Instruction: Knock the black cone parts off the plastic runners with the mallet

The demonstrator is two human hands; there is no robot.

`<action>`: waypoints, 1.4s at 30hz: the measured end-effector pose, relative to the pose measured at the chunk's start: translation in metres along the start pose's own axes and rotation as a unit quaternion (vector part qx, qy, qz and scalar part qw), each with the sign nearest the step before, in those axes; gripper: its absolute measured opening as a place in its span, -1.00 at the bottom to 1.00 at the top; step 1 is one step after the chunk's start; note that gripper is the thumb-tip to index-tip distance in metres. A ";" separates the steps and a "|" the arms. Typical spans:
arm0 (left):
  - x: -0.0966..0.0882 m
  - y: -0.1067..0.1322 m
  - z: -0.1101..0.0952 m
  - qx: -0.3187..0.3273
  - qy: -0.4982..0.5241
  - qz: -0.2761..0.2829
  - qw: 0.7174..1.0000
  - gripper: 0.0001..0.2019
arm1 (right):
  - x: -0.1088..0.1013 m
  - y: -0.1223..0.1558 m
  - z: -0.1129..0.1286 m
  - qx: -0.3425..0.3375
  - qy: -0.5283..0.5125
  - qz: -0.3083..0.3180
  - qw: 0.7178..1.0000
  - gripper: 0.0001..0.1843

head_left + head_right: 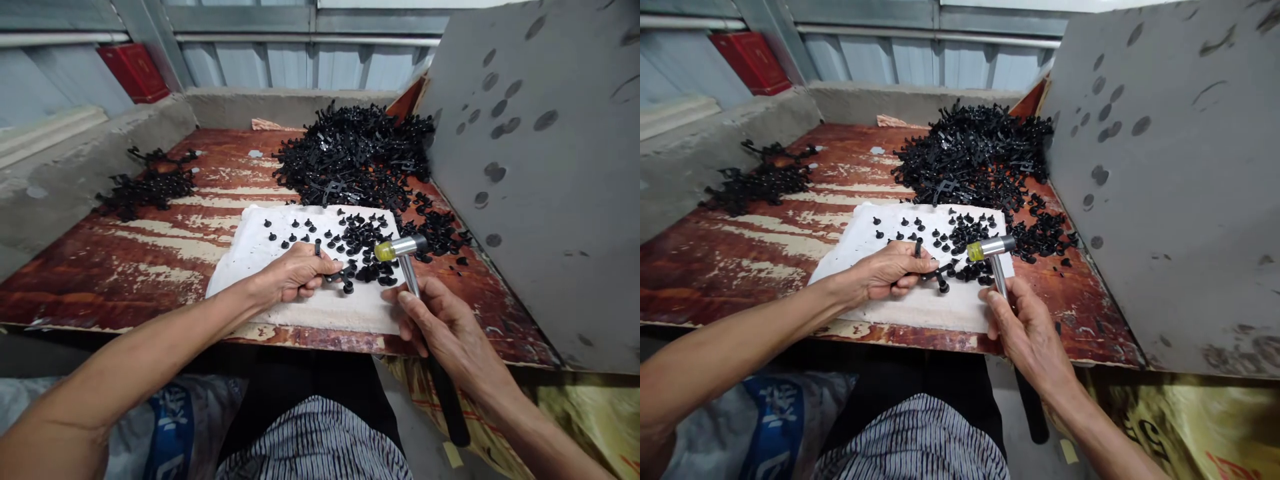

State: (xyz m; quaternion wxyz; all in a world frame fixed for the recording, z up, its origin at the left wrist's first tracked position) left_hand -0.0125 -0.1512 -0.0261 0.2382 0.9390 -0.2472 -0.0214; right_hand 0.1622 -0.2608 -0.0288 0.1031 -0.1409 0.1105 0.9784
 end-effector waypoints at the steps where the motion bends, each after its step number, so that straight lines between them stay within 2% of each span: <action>1: 0.000 -0.002 0.001 -0.010 -0.002 0.000 1.000 -0.78 | -0.001 0.003 -0.003 0.004 -0.002 0.007 1.000 -0.60; 17: 0.002 -0.012 -0.002 -0.046 -0.023 -0.006 0.999 -0.74 | -0.006 0.011 -0.014 -0.010 -0.023 0.020 0.999 -0.52; 26: 0.000 -0.014 0.000 -0.050 -0.025 0.002 0.998 -0.75 | -0.008 0.012 -0.015 -0.025 -0.017 0.023 0.999 -0.55; 33: 0.001 -0.013 -0.003 -0.049 -0.061 -0.017 0.997 -0.75 | -0.007 0.011 -0.017 -0.035 -0.014 0.022 0.999 -0.60; 38: 0.002 -0.012 -0.013 -0.022 -0.136 -0.024 0.990 -0.75 | -0.009 0.009 -0.006 -0.085 0.058 0.008 0.995 -0.71; 42: 0.002 -0.016 -0.019 0.016 -0.201 -0.027 0.979 -0.79 | -0.011 0.008 0.004 -0.167 0.163 -0.024 0.972 -0.63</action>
Point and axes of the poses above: each hand's wrist, its own y-axis away from the middle knuckle, its own x-axis out of the palm, z = x × y, the point moved 4 cm from there along -y, towards the middle knuckle, and after that the axes turned 4 degrees about x, right-handed, at the moved point
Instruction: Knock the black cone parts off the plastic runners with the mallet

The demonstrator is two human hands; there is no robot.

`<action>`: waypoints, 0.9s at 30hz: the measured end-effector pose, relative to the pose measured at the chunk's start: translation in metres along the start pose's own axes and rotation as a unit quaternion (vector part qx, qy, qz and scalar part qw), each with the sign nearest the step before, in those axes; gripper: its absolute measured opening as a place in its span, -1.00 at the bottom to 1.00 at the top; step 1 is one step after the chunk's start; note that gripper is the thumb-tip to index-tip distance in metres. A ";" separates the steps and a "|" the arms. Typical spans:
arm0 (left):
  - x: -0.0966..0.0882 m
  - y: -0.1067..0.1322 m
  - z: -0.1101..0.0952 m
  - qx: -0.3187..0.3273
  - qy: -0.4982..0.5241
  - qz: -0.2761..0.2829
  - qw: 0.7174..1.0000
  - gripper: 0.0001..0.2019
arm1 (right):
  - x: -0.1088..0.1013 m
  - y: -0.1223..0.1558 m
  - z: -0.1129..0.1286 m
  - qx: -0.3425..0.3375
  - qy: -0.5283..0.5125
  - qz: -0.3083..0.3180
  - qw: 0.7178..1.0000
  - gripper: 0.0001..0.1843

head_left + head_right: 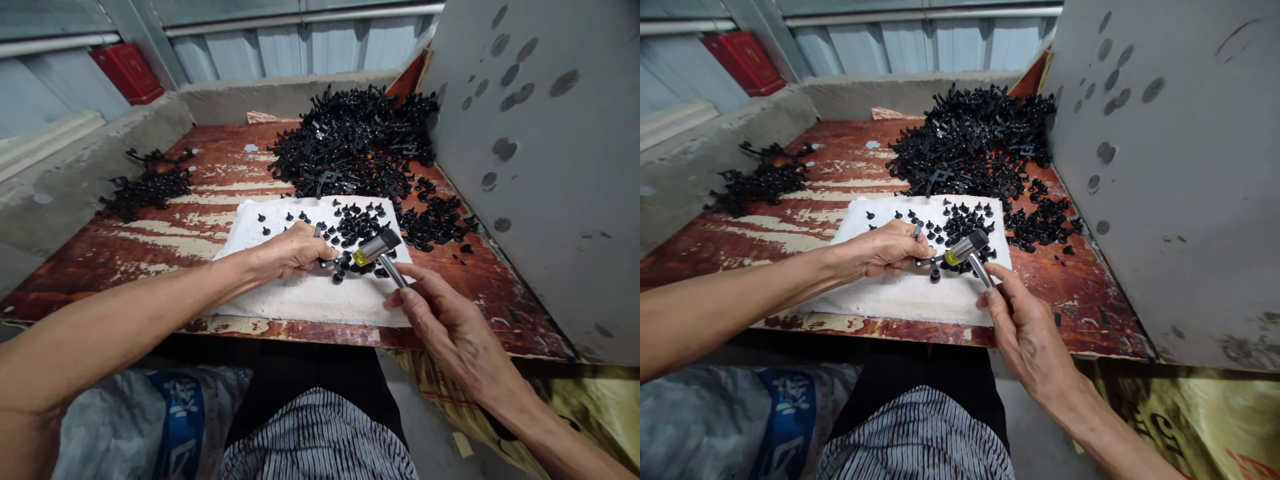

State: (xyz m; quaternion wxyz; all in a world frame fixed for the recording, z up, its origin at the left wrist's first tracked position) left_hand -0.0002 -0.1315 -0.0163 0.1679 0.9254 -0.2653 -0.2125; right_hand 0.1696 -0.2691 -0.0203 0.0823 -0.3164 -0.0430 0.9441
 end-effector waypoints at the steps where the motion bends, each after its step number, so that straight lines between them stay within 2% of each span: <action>1: 0.000 -0.001 0.000 0.009 -0.010 0.000 1.000 -0.80 | 0.000 -0.001 0.002 -0.026 0.029 -0.006 0.999 -0.60; 5: -0.001 -0.004 0.007 0.006 -0.012 0.013 1.000 -0.79 | -0.001 -0.004 0.008 -0.137 0.094 -0.043 0.985 -0.54; 8: -0.001 -0.004 0.014 -0.006 0.002 0.018 1.000 -0.79 | -0.003 -0.005 0.011 -0.185 0.127 -0.065 0.972 -0.48; 13: -0.003 -0.006 0.018 0.032 0.002 0.012 0.999 -0.76 | -0.002 -0.005 0.015 -0.195 0.213 -0.043 0.956 -0.50; 18: 0.000 -0.003 0.018 0.013 0.022 0.030 0.999 -0.77 | -0.009 0.002 0.025 -0.230 0.163 -0.115 0.953 -0.37; 21: 0.002 0.000 0.013 0.016 0.027 0.015 0.999 -0.76 | -0.004 -0.001 0.022 -0.232 0.242 -0.060 0.940 -0.42; 23: 0.003 0.003 0.009 -0.001 0.028 -0.001 1.000 -0.76 | -0.004 -0.002 0.022 -0.230 0.244 -0.044 0.941 -0.43; 27: 0.007 0.007 0.006 -0.054 0.040 -0.005 0.998 -0.74 | -0.013 0.002 0.028 -0.237 0.163 -0.149 0.946 -0.31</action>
Point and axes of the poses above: each hand's wrist, its own y-axis away from the middle knuckle, its own x-axis out of the palm, z = x × y, the point moved 4 cm from there along -y, towards the middle knuckle, and after that the axes turned 4 degrees about x, right-handed, at the moved point
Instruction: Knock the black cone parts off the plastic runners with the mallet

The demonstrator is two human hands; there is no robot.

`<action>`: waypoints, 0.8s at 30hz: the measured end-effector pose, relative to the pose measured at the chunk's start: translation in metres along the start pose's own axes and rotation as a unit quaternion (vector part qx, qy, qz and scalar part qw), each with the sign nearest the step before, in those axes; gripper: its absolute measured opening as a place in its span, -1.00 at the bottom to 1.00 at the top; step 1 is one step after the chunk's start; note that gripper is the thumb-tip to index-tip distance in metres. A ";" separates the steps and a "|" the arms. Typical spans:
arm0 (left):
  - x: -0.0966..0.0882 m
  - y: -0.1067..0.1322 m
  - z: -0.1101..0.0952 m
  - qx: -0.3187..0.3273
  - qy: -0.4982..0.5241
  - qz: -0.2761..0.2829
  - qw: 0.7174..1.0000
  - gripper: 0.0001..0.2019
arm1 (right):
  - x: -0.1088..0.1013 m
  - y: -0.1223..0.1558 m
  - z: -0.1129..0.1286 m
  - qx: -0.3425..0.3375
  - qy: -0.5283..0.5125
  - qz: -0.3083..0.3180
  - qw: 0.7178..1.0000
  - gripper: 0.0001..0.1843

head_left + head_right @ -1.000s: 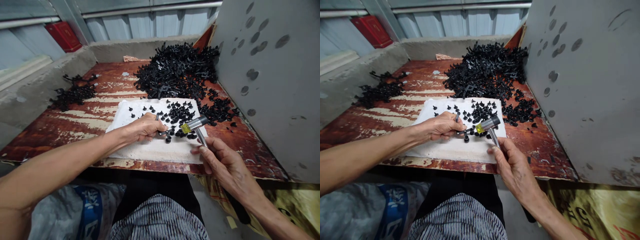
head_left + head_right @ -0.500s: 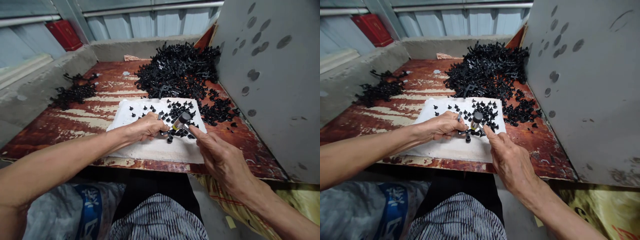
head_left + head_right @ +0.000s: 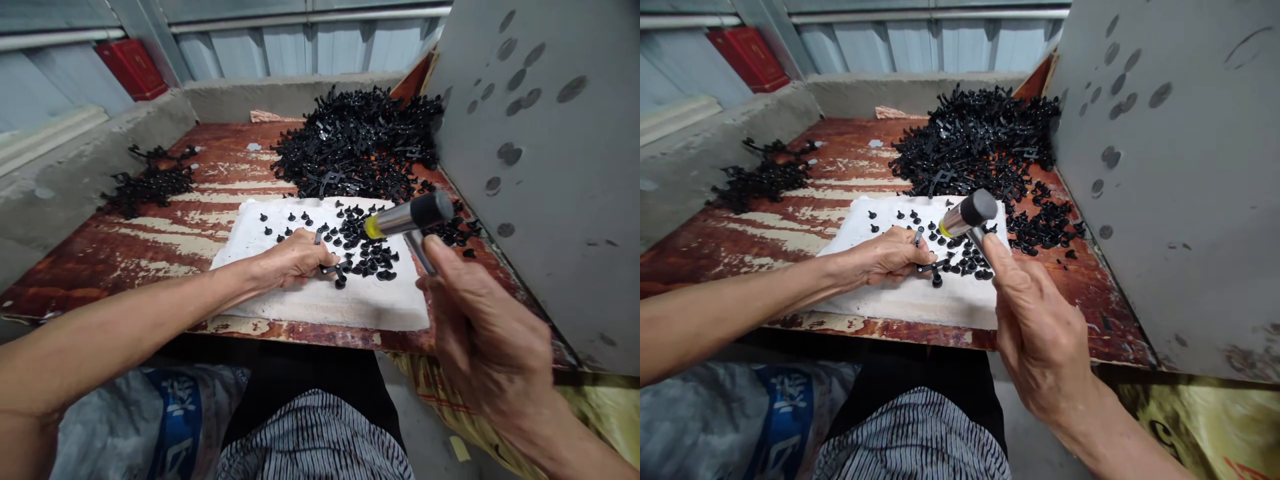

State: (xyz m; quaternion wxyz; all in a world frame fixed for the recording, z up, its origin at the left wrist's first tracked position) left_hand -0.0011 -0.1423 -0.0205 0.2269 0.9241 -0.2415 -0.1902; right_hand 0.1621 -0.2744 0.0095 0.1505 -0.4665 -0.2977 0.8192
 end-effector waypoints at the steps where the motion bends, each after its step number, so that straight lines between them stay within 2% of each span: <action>1: 0.000 0.000 0.000 0.001 0.002 0.001 1.000 -0.74 | 0.001 0.001 0.001 -0.006 0.011 0.005 1.000 -0.30; 4: -0.002 -0.002 0.002 0.018 -0.005 0.002 1.000 -0.77 | 0.012 0.006 -0.001 -0.038 0.067 0.100 0.992 -0.36; 5: -0.002 -0.002 0.004 0.020 -0.007 0.004 1.000 -0.78 | 0.014 0.008 -0.003 -0.040 0.068 0.112 0.991 -0.36; 9: -0.003 -0.001 0.006 0.006 -0.015 0.012 1.000 -0.78 | 0.011 0.009 -0.007 -0.019 0.033 0.064 0.997 -0.25; 13: -0.003 0.003 0.003 0.004 -0.034 0.011 0.999 -0.77 | 0.018 0.009 -0.007 -0.032 0.094 0.139 0.985 -0.35; 17: -0.005 0.005 0.003 -0.012 0.016 0.037 0.999 -0.75 | 0.016 0.010 -0.011 -0.008 0.098 0.128 0.987 -0.42; 19: -0.009 0.008 0.003 -0.012 0.035 0.053 0.998 -0.76 | 0.017 0.013 -0.013 -0.004 0.122 0.144 0.982 -0.43; 22: -0.016 0.014 0.005 -0.002 0.057 0.048 0.997 -0.81 | 0.020 0.018 -0.013 0.003 0.131 0.165 0.978 -0.43; 24: -0.018 0.018 0.006 0.020 0.043 0.045 0.998 -0.80 | 0.021 0.020 -0.010 0.006 0.095 0.165 0.982 -0.43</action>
Point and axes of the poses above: each hand's wrist, its own y-axis away from the middle knuckle, its own x-axis out of the palm, z = x × y, the point moved 4 cm from there along -y, towards the middle knuckle, and after that the axes turned 4 degrees about x, right-handed, at the moved point
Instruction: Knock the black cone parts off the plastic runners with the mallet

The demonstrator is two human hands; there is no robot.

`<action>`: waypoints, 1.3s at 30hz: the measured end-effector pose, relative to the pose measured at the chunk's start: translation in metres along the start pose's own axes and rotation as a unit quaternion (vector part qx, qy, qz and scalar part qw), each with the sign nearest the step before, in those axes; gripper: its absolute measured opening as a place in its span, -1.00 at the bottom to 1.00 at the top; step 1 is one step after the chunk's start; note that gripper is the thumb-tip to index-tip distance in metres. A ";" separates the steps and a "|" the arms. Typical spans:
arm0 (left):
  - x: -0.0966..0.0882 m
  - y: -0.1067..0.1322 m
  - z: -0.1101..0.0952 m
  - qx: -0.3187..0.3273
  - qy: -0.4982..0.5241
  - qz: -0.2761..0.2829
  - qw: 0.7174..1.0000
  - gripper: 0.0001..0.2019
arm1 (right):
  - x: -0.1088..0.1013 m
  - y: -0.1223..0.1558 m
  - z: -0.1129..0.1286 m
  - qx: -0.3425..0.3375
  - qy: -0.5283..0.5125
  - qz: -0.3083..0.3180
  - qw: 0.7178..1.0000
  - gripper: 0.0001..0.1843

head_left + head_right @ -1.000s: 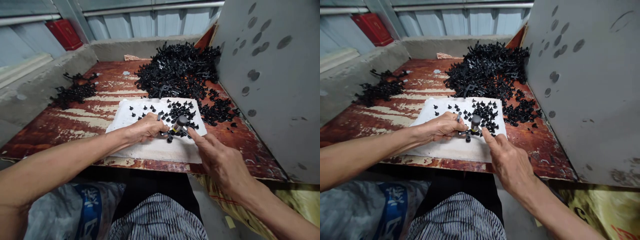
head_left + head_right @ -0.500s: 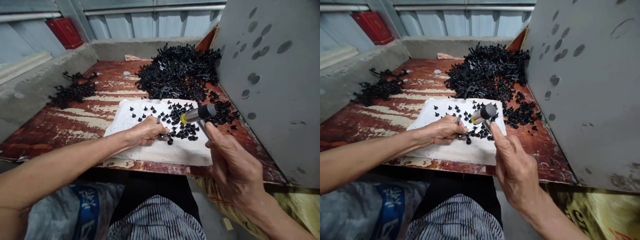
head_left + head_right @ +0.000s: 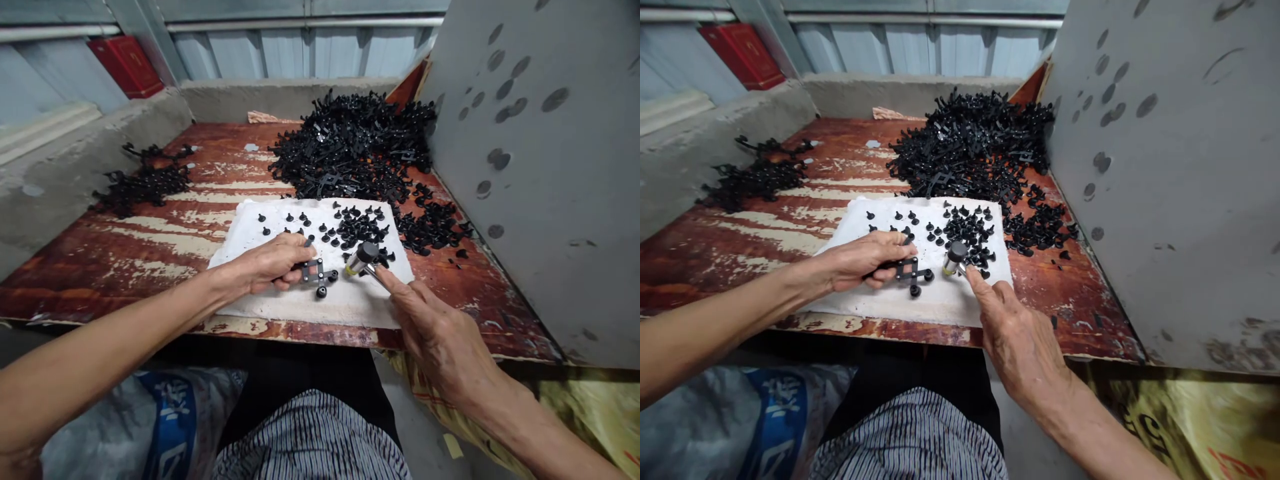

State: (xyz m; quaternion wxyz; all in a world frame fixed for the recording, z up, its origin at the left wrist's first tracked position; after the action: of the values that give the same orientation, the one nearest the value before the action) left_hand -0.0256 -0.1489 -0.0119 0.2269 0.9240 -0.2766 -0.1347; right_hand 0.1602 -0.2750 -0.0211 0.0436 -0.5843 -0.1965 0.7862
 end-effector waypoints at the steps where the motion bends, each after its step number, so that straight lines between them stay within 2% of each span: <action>1: 0.000 0.002 0.000 0.016 -0.017 0.006 1.000 -0.79 | 0.000 0.000 0.002 -0.003 -0.030 -0.003 1.000 -0.44; 4: 0.005 0.006 0.001 0.061 -0.072 0.053 0.994 -0.75 | -0.004 0.001 0.004 0.005 -0.129 -0.033 0.991 -0.48; 6: 0.009 0.007 0.002 0.071 -0.094 0.086 0.989 -0.76 | -0.008 0.002 0.001 0.036 -0.166 -0.066 0.983 -0.50; 9: 0.017 0.009 0.002 0.063 -0.119 0.118 0.984 -0.76 | -0.009 0.005 -0.006 0.079 -0.175 -0.092 0.977 -0.52; 12: 0.026 0.010 -0.002 0.072 -0.144 0.136 0.978 -0.72 | -0.004 0.009 -0.010 0.087 -0.180 -0.075 0.977 -0.54; 17: 0.033 0.009 -0.006 0.083 -0.188 0.140 0.968 -0.72 | 0.004 0.020 -0.013 0.114 -0.184 -0.075 0.973 -0.56; 24: 0.033 0.004 -0.003 0.107 -0.228 0.148 0.956 -0.72 | 0.009 0.027 -0.016 0.128 -0.204 -0.075 0.968 -0.54; 39: 0.035 0.004 -0.002 0.095 -0.212 0.146 0.962 -0.71 | 0.005 0.025 -0.013 0.117 -0.203 -0.071 0.970 -0.55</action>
State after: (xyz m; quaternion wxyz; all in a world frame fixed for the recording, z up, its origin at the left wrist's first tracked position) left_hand 0.0015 -0.1711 -0.0120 0.0913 0.8411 -0.4619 -0.2664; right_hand 0.1752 -0.2931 -0.0381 0.1265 -0.3883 -0.1487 0.9006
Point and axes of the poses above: each hand's wrist, its own y-axis away from the middle knuckle, its own x-axis out of the palm, z = x × y, the point moved 4 cm from there along -y, towards the middle knuckle, and after that the axes turned 4 degrees about x, right-handed, at the moved point
